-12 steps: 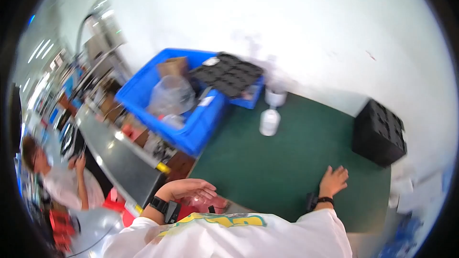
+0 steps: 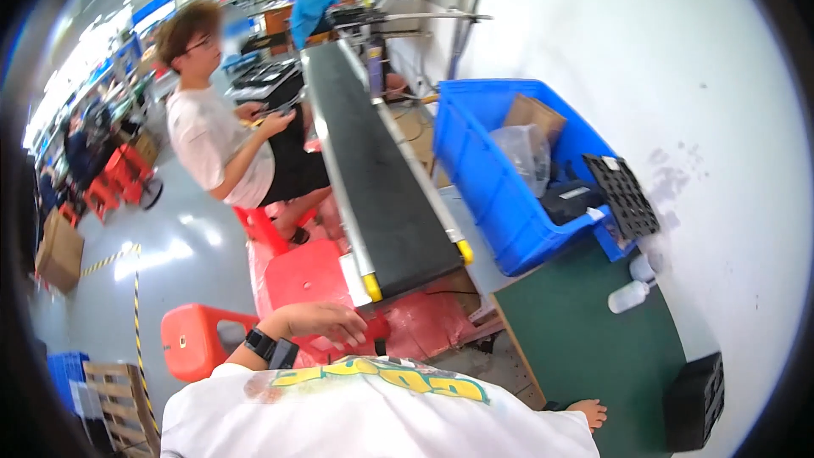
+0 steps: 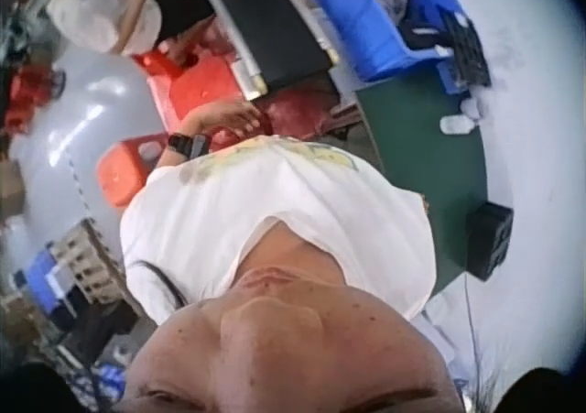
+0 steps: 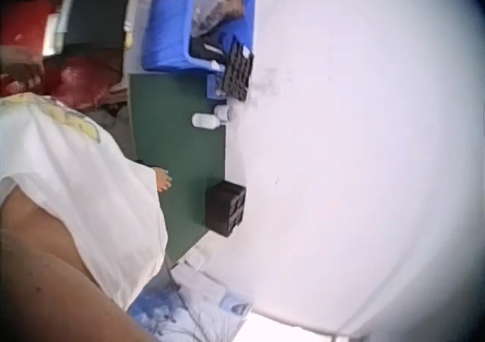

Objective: Assembling plastic panels and components on a factory conveyor belt.

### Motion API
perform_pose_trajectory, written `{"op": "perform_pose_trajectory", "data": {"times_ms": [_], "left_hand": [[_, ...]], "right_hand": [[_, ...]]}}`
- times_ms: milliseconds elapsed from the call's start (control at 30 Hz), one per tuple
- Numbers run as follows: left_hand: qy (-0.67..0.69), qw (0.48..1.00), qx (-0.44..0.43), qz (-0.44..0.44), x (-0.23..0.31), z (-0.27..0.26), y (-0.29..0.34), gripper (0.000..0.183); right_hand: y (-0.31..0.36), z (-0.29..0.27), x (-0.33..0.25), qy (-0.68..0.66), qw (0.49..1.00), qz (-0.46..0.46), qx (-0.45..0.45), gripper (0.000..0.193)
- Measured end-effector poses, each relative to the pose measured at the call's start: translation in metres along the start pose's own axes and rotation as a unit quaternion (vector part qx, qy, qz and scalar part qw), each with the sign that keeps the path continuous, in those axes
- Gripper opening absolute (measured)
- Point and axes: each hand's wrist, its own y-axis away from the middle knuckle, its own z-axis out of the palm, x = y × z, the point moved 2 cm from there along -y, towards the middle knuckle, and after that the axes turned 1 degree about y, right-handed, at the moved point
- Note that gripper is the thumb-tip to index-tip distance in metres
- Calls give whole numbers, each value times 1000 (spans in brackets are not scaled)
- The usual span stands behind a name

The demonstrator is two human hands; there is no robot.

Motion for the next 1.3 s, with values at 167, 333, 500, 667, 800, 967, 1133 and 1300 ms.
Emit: {"op": "perform_pose_trajectory", "data": {"times_ms": [167, 333, 500, 667, 800, 967, 1133, 1300], "left_hand": [[417, 824, 327, 200, -208, -122, 69, 38], [367, 700, 586, 177, -599, -144, 210, 32], [585, 574, 567, 81, -587, -87, 174, 25], [736, 560, 340, 172, -389, -49, 169, 35], [638, 595, 481, 85, -369, -122, 125, 33], [755, 576, 257, 183, -450, -209, 90, 46], [519, 750, 410, -9, -255, -180, 54, 41], [536, 756, 374, -8, -301, -236, 78, 39]], "right_hand": [[24, -14, -23, 0, 996, -63, 55, 43], [70, -39, -66, -19, 990, -122, 64, 44], [45, -51, -97, -34, 985, -119, 122, 44], [113, -27, -136, -52, 982, -154, 101, 45], [125, -37, -168, -70, 981, -146, 109, 46], [132, -51, -188, -73, 971, -174, 144, 47], [72, -72, -136, -36, 965, -138, 220, 48], [114, -93, -109, -30, 961, -127, 246, 50]]}}
